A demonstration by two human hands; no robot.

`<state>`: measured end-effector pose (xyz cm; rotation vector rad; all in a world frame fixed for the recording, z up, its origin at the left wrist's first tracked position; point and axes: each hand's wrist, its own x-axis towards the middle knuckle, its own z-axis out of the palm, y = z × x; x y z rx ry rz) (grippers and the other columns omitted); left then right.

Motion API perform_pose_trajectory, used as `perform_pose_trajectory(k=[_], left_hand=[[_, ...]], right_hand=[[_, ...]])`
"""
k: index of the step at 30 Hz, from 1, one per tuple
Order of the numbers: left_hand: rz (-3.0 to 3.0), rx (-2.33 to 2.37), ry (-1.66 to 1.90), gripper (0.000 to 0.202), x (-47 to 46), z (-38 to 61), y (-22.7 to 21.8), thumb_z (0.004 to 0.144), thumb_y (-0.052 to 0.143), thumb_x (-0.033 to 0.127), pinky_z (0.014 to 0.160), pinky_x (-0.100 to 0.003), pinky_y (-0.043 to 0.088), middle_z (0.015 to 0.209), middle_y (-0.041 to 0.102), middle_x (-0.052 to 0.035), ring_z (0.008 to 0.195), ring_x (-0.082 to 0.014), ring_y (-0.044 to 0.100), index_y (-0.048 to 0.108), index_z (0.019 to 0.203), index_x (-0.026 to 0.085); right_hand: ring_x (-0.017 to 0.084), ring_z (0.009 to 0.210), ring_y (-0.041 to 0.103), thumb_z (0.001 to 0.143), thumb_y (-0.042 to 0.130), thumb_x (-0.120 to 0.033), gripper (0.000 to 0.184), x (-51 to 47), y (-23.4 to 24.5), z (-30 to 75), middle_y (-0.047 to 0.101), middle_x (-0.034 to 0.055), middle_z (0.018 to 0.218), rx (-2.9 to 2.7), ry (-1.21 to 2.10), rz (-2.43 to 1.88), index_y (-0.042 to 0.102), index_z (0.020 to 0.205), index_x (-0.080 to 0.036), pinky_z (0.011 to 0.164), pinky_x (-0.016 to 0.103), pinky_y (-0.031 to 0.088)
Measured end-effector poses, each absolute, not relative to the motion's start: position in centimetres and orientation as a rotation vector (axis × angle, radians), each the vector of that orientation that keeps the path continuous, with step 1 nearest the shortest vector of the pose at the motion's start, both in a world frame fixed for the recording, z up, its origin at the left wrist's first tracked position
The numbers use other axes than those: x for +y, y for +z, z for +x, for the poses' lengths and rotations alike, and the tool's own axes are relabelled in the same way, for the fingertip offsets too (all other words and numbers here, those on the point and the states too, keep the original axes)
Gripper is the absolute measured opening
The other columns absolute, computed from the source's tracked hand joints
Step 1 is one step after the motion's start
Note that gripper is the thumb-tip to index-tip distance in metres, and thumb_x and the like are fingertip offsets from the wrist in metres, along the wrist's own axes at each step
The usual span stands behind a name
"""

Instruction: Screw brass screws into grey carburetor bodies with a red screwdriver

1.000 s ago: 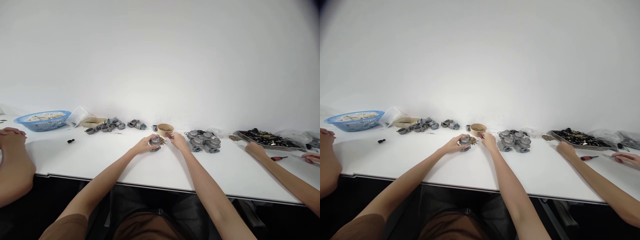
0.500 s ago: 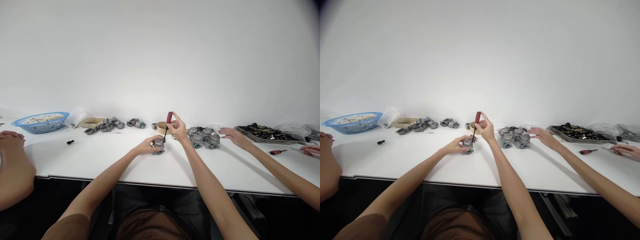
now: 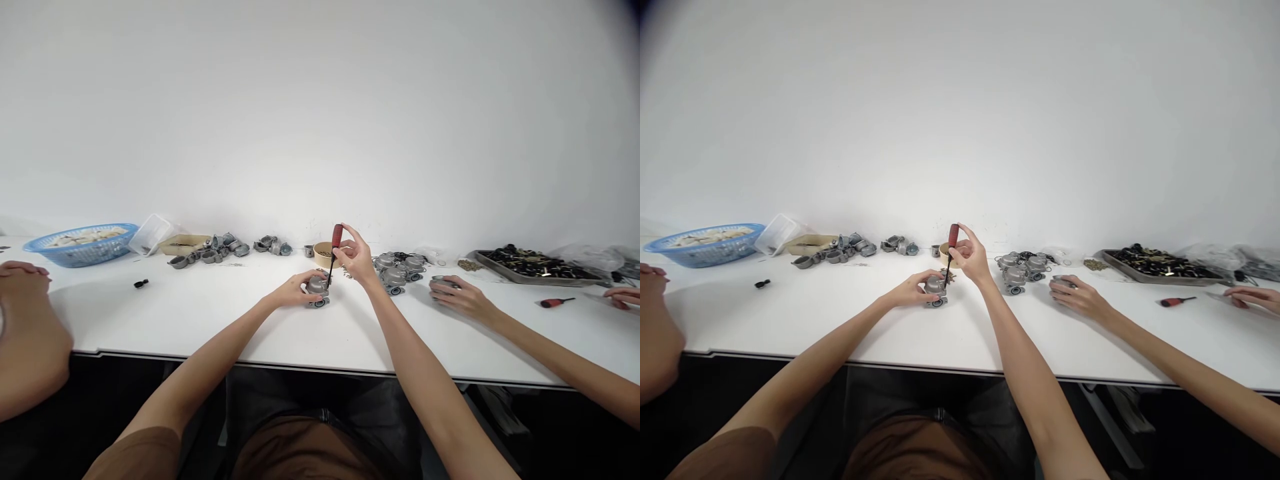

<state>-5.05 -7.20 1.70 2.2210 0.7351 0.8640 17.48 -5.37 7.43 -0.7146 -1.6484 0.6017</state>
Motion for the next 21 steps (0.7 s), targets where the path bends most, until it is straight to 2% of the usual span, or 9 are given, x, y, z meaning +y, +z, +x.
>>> perform_pose_trajectory(k=[8, 14, 21], left_hand=[[2.187, 0.724, 0.888, 0.053, -7.1, -4.8, 1.5, 0.082, 0.077, 0.039, 0.092, -0.036, 0.052, 0.137, 0.059, -0.0096, 0.11, -0.0216, 0.06, 0.059, 0.129, 0.023], [2.169, 0.733, 0.873, 0.057, -7.2, -4.8, 1.7, 0.082, 0.077, 0.038, 0.092, -0.037, 0.053, 0.139, 0.058, -0.0109, 0.114, -0.0241, 0.06, 0.057, 0.133, 0.024], [2.173, 0.744, 0.867, 0.055, -7.3, -4.7, 1.8, 0.082, 0.077, 0.039, 0.088, -0.035, 0.053, 0.134, 0.061, -0.0098, 0.11, -0.0229, 0.061, 0.057, 0.131, 0.024]], right_hand=[[0.015, 0.068, 0.064, 0.083, 0.07, -0.037, 0.071, -6.8, 8.2, 17.2, 0.067, 0.0039, 0.092, -1.713, 0.595, -0.649, 0.041, 0.147, -0.024, 0.06, 0.026, 0.053], [0.015, 0.07, 0.065, 0.083, 0.069, -0.036, 0.067, -7.9, 8.7, 17.0, 0.068, 0.0035, 0.094, -1.783, 0.52, -0.625, 0.042, 0.143, -0.026, 0.067, 0.029, 0.055], [0.016, 0.072, 0.066, 0.083, 0.069, -0.03, 0.061, -8.9, 8.9, 16.8, 0.068, 0.0026, 0.093, -1.862, 0.351, -0.593, 0.046, 0.139, -0.029, 0.064, 0.027, 0.055]])
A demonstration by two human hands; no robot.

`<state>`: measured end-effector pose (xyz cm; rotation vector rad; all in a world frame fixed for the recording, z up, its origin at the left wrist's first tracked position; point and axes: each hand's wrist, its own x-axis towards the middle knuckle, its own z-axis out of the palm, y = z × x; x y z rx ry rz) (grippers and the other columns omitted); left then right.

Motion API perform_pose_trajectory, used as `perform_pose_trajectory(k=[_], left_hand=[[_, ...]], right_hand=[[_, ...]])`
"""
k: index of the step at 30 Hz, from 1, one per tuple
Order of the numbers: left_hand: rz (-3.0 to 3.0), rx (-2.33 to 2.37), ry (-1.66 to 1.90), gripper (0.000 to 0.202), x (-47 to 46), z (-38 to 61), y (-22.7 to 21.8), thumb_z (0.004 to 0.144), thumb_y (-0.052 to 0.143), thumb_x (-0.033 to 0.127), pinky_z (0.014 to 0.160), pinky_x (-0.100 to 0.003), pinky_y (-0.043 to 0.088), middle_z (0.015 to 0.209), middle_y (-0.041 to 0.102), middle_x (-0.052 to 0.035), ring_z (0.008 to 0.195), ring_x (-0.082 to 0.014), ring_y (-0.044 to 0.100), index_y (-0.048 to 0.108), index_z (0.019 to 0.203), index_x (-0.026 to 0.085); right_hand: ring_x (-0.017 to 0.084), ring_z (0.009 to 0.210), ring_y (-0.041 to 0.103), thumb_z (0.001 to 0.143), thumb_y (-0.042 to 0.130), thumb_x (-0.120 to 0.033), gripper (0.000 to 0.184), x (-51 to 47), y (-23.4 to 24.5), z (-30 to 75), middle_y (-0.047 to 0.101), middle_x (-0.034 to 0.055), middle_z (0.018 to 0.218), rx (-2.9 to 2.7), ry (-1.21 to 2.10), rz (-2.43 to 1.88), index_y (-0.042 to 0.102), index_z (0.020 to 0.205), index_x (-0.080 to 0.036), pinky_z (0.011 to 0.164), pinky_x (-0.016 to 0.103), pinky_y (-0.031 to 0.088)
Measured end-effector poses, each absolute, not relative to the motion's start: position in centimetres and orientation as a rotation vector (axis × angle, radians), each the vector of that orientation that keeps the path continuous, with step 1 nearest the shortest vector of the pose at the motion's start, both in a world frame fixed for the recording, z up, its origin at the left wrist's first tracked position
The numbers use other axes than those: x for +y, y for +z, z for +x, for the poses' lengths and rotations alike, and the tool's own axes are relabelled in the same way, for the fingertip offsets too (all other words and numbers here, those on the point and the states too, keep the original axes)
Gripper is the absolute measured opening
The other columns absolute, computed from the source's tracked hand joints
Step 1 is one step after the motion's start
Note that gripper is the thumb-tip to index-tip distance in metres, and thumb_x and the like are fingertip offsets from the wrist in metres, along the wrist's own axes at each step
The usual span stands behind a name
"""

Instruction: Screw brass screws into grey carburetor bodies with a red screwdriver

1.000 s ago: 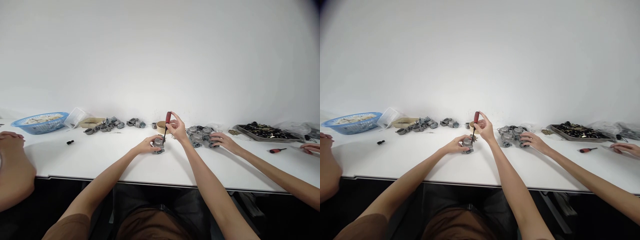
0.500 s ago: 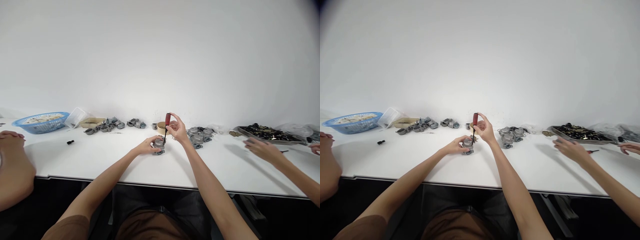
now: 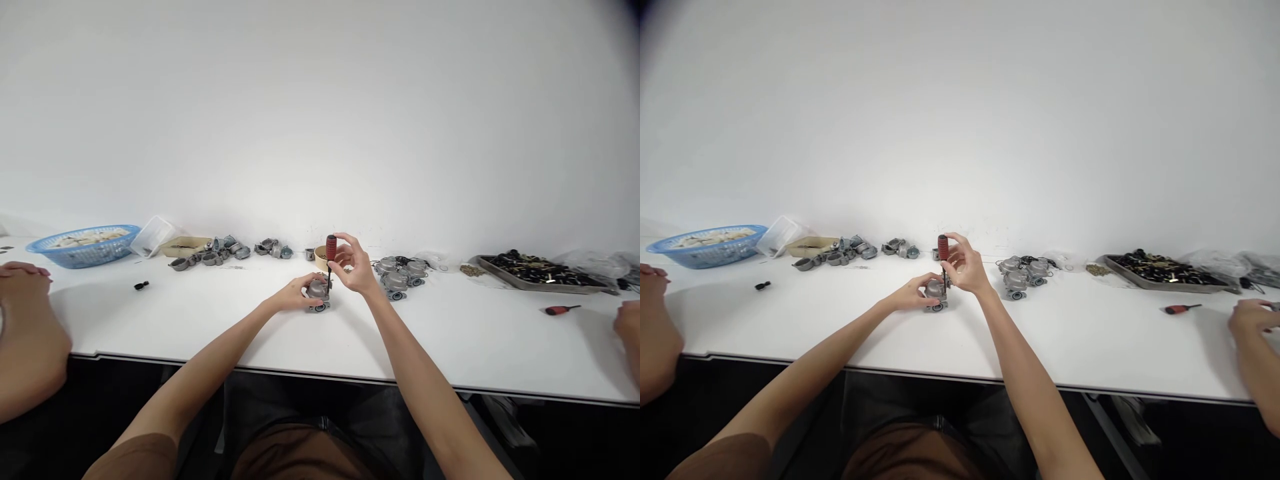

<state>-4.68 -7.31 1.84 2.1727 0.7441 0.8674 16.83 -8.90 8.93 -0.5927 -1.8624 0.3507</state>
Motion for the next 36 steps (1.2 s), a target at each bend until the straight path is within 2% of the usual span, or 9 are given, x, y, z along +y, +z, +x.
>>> perform_pose_trajectory(k=[13, 15, 19, 21, 23, 27, 30, 33, 36], left_hand=[[2.164, 0.815, 0.856, 0.058, -7.3, -4.5, 1.8, 0.078, 0.079, 0.037, 0.082, -0.034, 0.054, 0.121, 0.067, -0.0083, 0.101, -0.0231, 0.064, 0.057, 0.131, 0.023], [2.168, 0.795, 0.857, 0.057, -7.3, -4.5, 1.8, 0.078, 0.079, 0.038, 0.084, -0.034, 0.054, 0.121, 0.067, -0.0075, 0.101, -0.0222, 0.064, 0.057, 0.129, 0.024], [2.168, 0.767, 0.864, 0.056, -7.2, -4.6, 1.9, 0.08, 0.078, 0.04, 0.086, -0.034, 0.054, 0.129, 0.064, -0.0088, 0.106, -0.0221, 0.063, 0.057, 0.13, 0.025], [2.175, 0.762, 0.86, 0.056, -7.3, -4.6, 1.9, 0.08, 0.077, 0.039, 0.087, -0.034, 0.054, 0.132, 0.062, -0.0095, 0.108, -0.0228, 0.062, 0.057, 0.131, 0.024], [2.185, 0.758, 0.858, 0.055, -7.3, -4.6, 1.9, 0.081, 0.076, 0.038, 0.087, -0.034, 0.054, 0.134, 0.061, -0.0097, 0.111, -0.0234, 0.061, 0.057, 0.131, 0.024], [2.205, 0.744, 0.845, 0.055, -7.5, -4.4, 1.9, 0.083, 0.075, 0.039, 0.089, -0.035, 0.054, 0.135, 0.061, -0.0094, 0.112, -0.0238, 0.061, 0.057, 0.133, 0.024], [2.216, 0.736, 0.833, 0.056, -7.8, -4.0, 1.9, 0.083, 0.074, 0.04, 0.093, -0.036, 0.052, 0.135, 0.061, -0.0089, 0.116, -0.025, 0.06, 0.056, 0.134, 0.025], [2.222, 0.784, 0.828, 0.059, -7.9, -3.7, 1.7, 0.081, 0.076, 0.041, 0.094, -0.038, 0.052, 0.131, 0.063, -0.0084, 0.115, -0.0262, 0.061, 0.055, 0.133, 0.026], [2.21, 0.854, 0.821, 0.061, -7.8, -3.5, 1.5, 0.08, 0.077, 0.042, 0.095, -0.041, 0.051, 0.125, 0.066, -0.0067, 0.109, -0.0257, 0.063, 0.052, 0.135, 0.028]], right_hand=[[0.014, 0.068, 0.065, 0.082, 0.065, -0.023, 0.058, -9.9, 8.8, 16.2, 0.068, 0.0033, 0.098, -1.963, 0.195, -0.579, 0.047, 0.137, -0.031, 0.058, 0.026, 0.056], [0.016, 0.074, 0.067, 0.083, 0.067, -0.026, 0.058, -9.8, 9.0, 16.2, 0.069, 0.005, 0.103, -1.912, 0.212, -0.599, 0.044, 0.136, -0.03, 0.062, 0.028, 0.057], [0.022, 0.097, 0.07, 0.086, 0.067, -0.034, 0.052, -9.7, 9.2, 16.0, 0.07, 0.0091, 0.111, -1.835, 0.343, -0.569, 0.042, 0.131, -0.027, 0.085, 0.037, 0.059], [0.022, 0.093, 0.072, 0.088, 0.067, -0.038, 0.05, -9.6, 9.1, 15.9, 0.071, 0.009, 0.11, -1.791, 0.441, -0.566, 0.04, 0.13, -0.028, 0.084, 0.038, 0.059], [0.02, 0.082, 0.073, 0.086, 0.07, -0.041, 0.055, -9.3, 9.0, 15.8, 0.071, 0.0063, 0.102, -1.742, 0.481, -0.608, 0.04, 0.13, -0.028, 0.075, 0.034, 0.059], [0.015, 0.068, 0.067, 0.08, 0.077, -0.043, 0.064, -8.8, 9.0, 15.7, 0.067, 0.0028, 0.098, -1.735, 0.367, -0.735, 0.047, 0.136, -0.029, 0.067, 0.03, 0.058], [0.015, 0.072, 0.066, 0.085, 0.071, -0.042, 0.054, -8.9, 9.1, 15.8, 0.066, 0.0045, 0.104, -1.765, 0.316, -0.74, 0.054, 0.135, -0.029, 0.072, 0.032, 0.059], [0.018, 0.087, 0.07, 0.09, 0.064, -0.039, 0.05, -9.0, 9.1, 16.0, 0.066, 0.0068, 0.11, -1.783, 0.443, -0.607, 0.052, 0.137, -0.027, 0.081, 0.034, 0.06], [0.018, 0.084, 0.071, 0.088, 0.067, -0.038, 0.051, -8.7, 9.1, 16.1, 0.067, 0.0063, 0.107, -1.75, 0.577, -0.554, 0.053, 0.136, -0.027, 0.081, 0.036, 0.061]])
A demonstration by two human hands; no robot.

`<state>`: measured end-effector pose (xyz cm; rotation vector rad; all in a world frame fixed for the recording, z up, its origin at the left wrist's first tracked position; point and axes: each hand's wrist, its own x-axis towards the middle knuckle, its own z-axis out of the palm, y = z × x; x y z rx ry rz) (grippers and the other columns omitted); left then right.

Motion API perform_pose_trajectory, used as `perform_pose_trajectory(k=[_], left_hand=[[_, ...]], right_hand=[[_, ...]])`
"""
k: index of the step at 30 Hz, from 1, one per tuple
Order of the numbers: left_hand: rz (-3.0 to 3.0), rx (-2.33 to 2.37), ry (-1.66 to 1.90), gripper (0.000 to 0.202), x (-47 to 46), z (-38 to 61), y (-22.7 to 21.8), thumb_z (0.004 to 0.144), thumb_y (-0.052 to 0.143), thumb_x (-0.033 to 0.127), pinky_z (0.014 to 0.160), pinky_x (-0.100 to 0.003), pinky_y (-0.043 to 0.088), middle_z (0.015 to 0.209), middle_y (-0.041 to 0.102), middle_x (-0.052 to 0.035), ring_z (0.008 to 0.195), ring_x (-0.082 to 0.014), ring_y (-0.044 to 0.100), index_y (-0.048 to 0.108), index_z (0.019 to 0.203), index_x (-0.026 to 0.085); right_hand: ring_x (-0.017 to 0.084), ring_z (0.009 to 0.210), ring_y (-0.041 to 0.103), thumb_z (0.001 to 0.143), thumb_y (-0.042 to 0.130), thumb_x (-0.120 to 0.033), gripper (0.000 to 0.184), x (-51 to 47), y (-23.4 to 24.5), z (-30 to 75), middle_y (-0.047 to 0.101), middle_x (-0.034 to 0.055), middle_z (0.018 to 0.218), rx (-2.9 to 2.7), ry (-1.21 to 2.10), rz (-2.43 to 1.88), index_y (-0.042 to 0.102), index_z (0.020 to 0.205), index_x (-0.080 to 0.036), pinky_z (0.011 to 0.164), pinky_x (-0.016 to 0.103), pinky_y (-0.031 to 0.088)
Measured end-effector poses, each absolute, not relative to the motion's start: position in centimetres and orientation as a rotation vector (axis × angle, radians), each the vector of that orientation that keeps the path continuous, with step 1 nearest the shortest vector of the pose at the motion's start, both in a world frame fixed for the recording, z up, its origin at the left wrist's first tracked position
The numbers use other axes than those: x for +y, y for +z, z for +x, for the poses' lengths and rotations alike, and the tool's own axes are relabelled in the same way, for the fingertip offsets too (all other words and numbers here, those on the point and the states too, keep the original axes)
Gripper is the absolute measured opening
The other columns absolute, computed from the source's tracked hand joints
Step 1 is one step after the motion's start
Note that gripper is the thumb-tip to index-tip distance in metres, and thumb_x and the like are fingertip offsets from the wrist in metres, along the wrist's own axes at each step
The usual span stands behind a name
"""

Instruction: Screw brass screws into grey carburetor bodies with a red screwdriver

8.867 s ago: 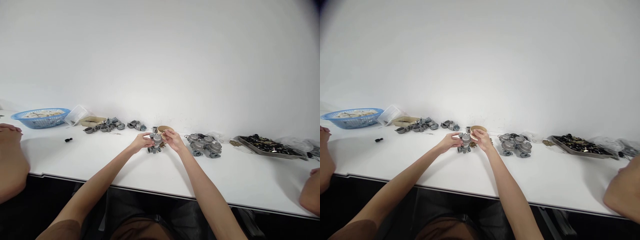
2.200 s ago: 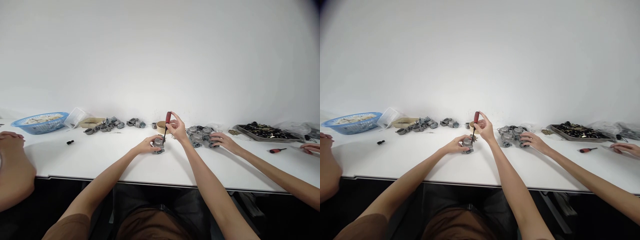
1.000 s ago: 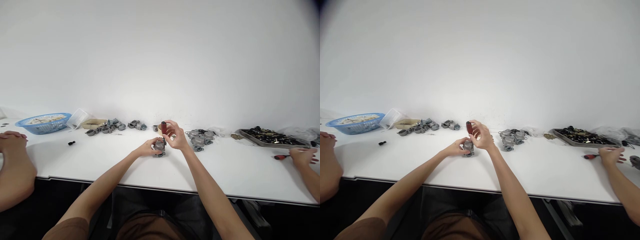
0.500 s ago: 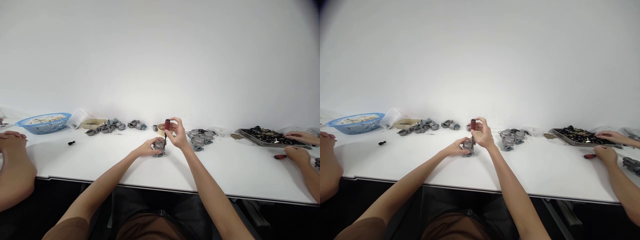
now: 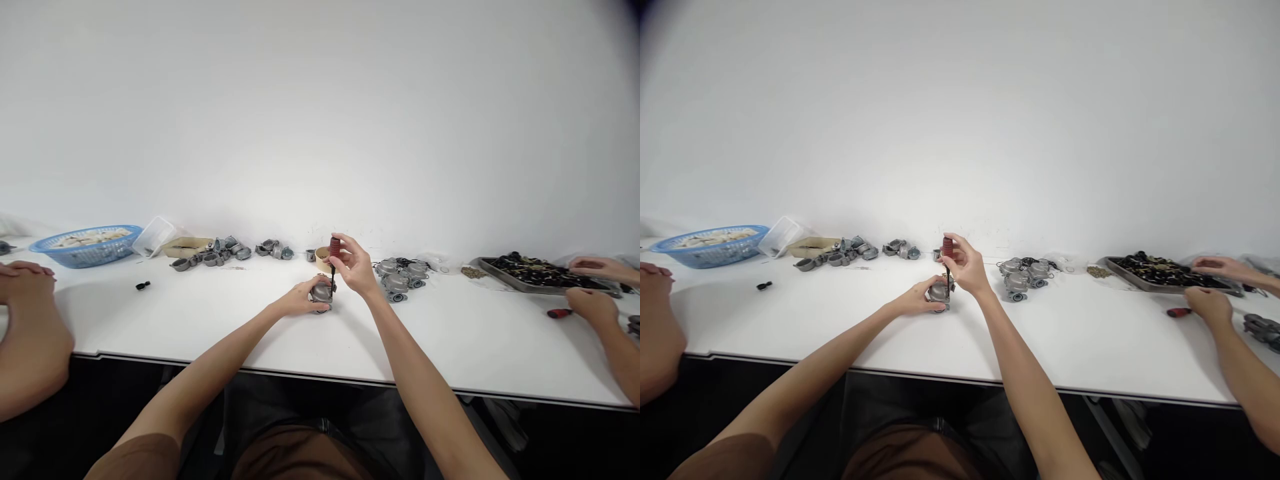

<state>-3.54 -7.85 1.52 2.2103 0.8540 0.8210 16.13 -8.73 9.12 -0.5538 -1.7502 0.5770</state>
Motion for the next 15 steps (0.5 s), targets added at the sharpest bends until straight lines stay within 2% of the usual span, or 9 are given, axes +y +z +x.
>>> perform_pose_trajectory(k=[4, 9, 13, 15], left_hand=[[2.216, 0.835, 0.854, 0.06, -7.7, -3.4, 1.2, 0.081, 0.075, 0.041, 0.101, -0.041, 0.048, 0.13, 0.063, -0.0059, 0.114, -0.0252, 0.061, 0.052, 0.136, 0.03], [2.225, 0.796, 0.853, 0.056, -7.7, -3.5, 1.1, 0.082, 0.075, 0.04, 0.1, -0.039, 0.047, 0.13, 0.063, -0.0047, 0.114, -0.0239, 0.061, 0.054, 0.133, 0.031], [2.199, 0.799, 0.864, 0.056, -7.4, -3.8, 0.9, 0.082, 0.076, 0.041, 0.099, -0.039, 0.048, 0.128, 0.064, -0.0058, 0.11, -0.0231, 0.062, 0.054, 0.131, 0.029], [2.2, 0.796, 0.872, 0.055, -7.3, -3.9, 0.8, 0.082, 0.076, 0.041, 0.099, -0.039, 0.048, 0.128, 0.064, -0.0058, 0.11, -0.0228, 0.062, 0.054, 0.13, 0.029]], right_hand=[[0.017, 0.077, 0.068, 0.076, 0.08, -0.04, 0.056, -8.1, 9.1, 16.6, 0.067, 0.0043, 0.1, -1.657, 0.496, -0.678, 0.062, 0.127, -0.027, 0.073, 0.032, 0.061], [0.019, 0.091, 0.069, 0.084, 0.071, -0.043, 0.051, -7.5, 9.2, 17.2, 0.065, 0.0082, 0.114, -1.7, 0.596, -0.572, 0.059, 0.13, -0.025, 0.081, 0.035, 0.06], [0.017, 0.078, 0.067, 0.072, 0.083, -0.041, 0.056, -6.8, 9.1, 17.6, 0.066, 0.003, 0.095, -1.609, 0.557, -0.655, 0.063, 0.122, -0.024, 0.077, 0.034, 0.059], [0.016, 0.078, 0.066, 0.07, 0.084, -0.041, 0.055, -6.7, 9.2, 17.8, 0.067, 0.0032, 0.096, -1.588, 0.533, -0.675, 0.065, 0.12, -0.025, 0.077, 0.033, 0.059]])
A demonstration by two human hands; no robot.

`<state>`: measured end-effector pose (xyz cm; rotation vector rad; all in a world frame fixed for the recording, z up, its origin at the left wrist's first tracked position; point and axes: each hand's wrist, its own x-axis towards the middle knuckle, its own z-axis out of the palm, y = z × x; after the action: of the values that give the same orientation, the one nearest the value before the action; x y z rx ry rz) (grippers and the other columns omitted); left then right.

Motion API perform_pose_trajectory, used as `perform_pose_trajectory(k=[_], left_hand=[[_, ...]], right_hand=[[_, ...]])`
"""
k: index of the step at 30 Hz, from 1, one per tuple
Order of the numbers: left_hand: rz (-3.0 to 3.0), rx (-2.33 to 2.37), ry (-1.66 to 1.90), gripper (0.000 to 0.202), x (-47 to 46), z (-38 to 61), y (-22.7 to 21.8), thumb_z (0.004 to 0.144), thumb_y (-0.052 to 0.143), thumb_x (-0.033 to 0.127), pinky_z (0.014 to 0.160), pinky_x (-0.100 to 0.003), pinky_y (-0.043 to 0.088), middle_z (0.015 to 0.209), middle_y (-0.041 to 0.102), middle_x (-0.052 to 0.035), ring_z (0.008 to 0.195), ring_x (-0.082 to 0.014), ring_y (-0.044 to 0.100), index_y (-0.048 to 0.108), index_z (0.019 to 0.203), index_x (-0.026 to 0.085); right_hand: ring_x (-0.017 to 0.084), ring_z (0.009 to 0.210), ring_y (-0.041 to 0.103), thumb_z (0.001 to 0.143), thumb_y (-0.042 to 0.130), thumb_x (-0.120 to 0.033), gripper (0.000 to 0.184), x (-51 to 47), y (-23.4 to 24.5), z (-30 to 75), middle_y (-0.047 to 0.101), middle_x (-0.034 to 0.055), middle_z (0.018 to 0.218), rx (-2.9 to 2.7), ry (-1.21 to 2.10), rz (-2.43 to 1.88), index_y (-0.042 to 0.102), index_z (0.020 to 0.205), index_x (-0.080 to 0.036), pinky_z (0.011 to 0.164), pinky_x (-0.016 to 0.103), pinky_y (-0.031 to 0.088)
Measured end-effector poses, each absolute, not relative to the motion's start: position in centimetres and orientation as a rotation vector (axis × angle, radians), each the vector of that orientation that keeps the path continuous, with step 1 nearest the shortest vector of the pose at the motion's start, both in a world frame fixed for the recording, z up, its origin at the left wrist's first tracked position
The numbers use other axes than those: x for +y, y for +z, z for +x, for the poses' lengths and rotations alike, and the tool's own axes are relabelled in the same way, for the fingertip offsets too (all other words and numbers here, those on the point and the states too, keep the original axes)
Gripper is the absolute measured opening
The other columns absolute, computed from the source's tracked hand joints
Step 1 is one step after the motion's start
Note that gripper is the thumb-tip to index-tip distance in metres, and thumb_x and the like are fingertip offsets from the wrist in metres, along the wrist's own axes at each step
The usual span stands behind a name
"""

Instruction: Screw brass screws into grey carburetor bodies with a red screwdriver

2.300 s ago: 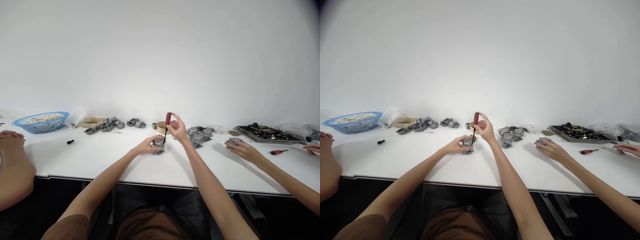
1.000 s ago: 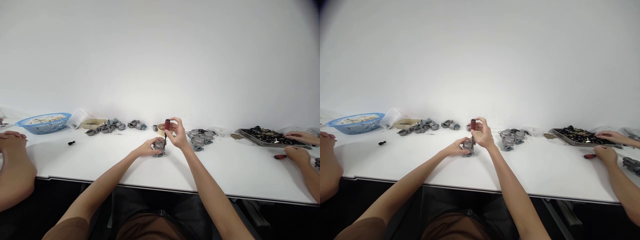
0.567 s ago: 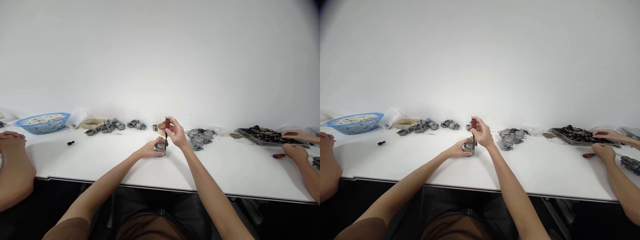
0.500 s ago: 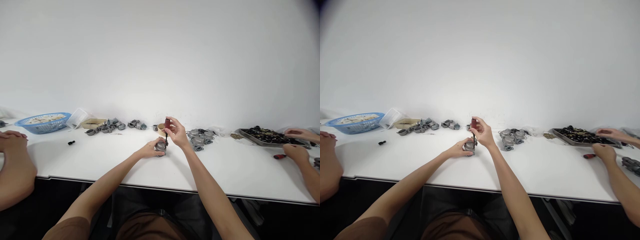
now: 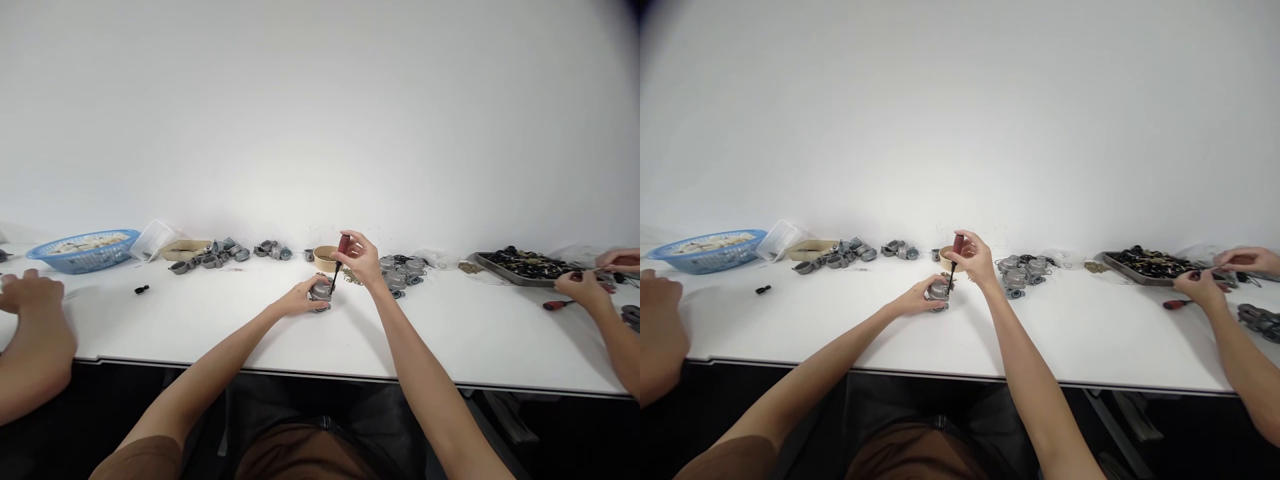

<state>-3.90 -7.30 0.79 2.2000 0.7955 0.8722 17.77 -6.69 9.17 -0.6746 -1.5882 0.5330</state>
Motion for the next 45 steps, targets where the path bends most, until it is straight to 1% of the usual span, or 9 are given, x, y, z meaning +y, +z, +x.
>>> perform_pose_trajectory(k=[4, 9, 15, 21, 27, 30, 38, 42, 45], left_hand=[[2.19, 0.826, 0.866, 0.056, -7.2, -4.0, 0.8, 0.081, 0.076, 0.043, 0.098, -0.039, 0.049, 0.127, 0.064, -0.0055, 0.108, -0.0229, 0.063, 0.053, 0.13, 0.029], [2.202, 0.822, 0.855, 0.055, -7.3, -3.9, 0.9, 0.082, 0.075, 0.043, 0.099, -0.04, 0.049, 0.131, 0.063, -0.0047, 0.111, -0.0237, 0.062, 0.054, 0.131, 0.031], [2.201, 0.84, 0.864, 0.056, -7.3, -4.0, 0.9, 0.082, 0.075, 0.044, 0.102, -0.041, 0.048, 0.132, 0.063, -0.0045, 0.112, -0.0241, 0.062, 0.053, 0.131, 0.031], [2.216, 0.83, 0.852, 0.054, -7.5, -3.8, 0.9, 0.082, 0.075, 0.044, 0.101, -0.04, 0.049, 0.129, 0.064, -0.0043, 0.111, -0.0234, 0.063, 0.055, 0.13, 0.031], [2.196, 0.867, 0.859, 0.056, -7.2, -4.0, 0.9, 0.082, 0.074, 0.047, 0.101, -0.041, 0.049, 0.131, 0.064, -0.0061, 0.111, -0.0231, 0.063, 0.053, 0.131, 0.03], [2.202, 0.878, 0.863, 0.056, -7.1, -4.2, 0.9, 0.083, 0.073, 0.047, 0.105, -0.043, 0.047, 0.132, 0.063, -0.0061, 0.113, -0.0233, 0.063, 0.052, 0.132, 0.03], [2.264, 0.909, 0.816, 0.053, -7.5, -3.9, 1.1, 0.083, 0.07, 0.051, 0.104, -0.04, 0.048, 0.132, 0.063, -0.0024, 0.115, -0.0244, 0.062, 0.056, 0.13, 0.032], [2.28, 0.986, 0.778, 0.05, -7.6, -4.0, 1.2, 0.084, 0.067, 0.054, 0.099, -0.038, 0.049, 0.127, 0.066, -0.0004, 0.109, -0.0242, 0.064, 0.057, 0.127, 0.032], [2.284, 1.079, 0.787, 0.046, -7.6, -4.1, 1.2, 0.084, 0.065, 0.05, 0.097, -0.036, 0.049, 0.122, 0.068, 0.0014, 0.107, -0.0234, 0.065, 0.056, 0.126, 0.033]], right_hand=[[0.022, 0.097, 0.069, 0.08, 0.075, -0.046, 0.053, -6.9, 9.4, 18.1, 0.068, 0.0096, 0.118, -1.663, 0.693, -0.512, 0.063, 0.127, -0.024, 0.089, 0.04, 0.058], [0.019, 0.081, 0.067, 0.068, 0.086, -0.043, 0.059, -6.7, 9.3, 17.6, 0.068, 0.0022, 0.086, -1.596, 0.675, -0.6, 0.068, 0.12, -0.023, 0.08, 0.036, 0.058], [0.023, 0.095, 0.069, 0.078, 0.078, -0.045, 0.052, -6.7, 9.1, 17.4, 0.068, 0.0077, 0.108, -1.599, 0.808, -0.449, 0.063, 0.123, -0.025, 0.085, 0.039, 0.058], [0.016, 0.075, 0.064, 0.068, 0.086, -0.045, 0.056, -6.2, 8.9, 17.6, 0.063, -0.0001, 0.086, -1.548, 0.585, -0.689, 0.065, 0.116, -0.025, 0.077, 0.033, 0.057], [0.017, 0.077, 0.07, 0.087, 0.068, -0.047, 0.067, -6.6, 8.5, 16.7, 0.066, 0.0082, 0.114, -1.563, 0.65, -0.635, 0.043, 0.147, -0.029, 0.077, 0.036, 0.06], [0.022, 0.089, 0.072, 0.089, 0.064, -0.049, 0.069, -7.2, 8.6, 16.6, 0.063, 0.0126, 0.128, -1.622, 0.747, -0.542, 0.039, 0.15, -0.028, 0.08, 0.039, 0.061], [0.016, 0.077, 0.064, 0.074, 0.079, -0.046, 0.059, -6.0, 8.3, 17.3, 0.064, 0.0014, 0.091, -1.586, 0.497, -0.761, 0.063, 0.127, -0.025, 0.077, 0.032, 0.058], [0.016, 0.072, 0.067, 0.081, 0.069, -0.042, 0.046, -4.9, 7.5, 17.4, 0.064, 0.0016, 0.091, -1.57, 0.655, -0.75, 0.06, 0.123, -0.024, 0.074, 0.032, 0.059], [0.02, 0.074, 0.072, 0.079, 0.068, -0.038, 0.051, -4.1, 6.8, 17.9, 0.069, 0.0055, 0.096, -1.497, 0.827, -0.754, 0.054, 0.126, -0.023, 0.069, 0.035, 0.061]])
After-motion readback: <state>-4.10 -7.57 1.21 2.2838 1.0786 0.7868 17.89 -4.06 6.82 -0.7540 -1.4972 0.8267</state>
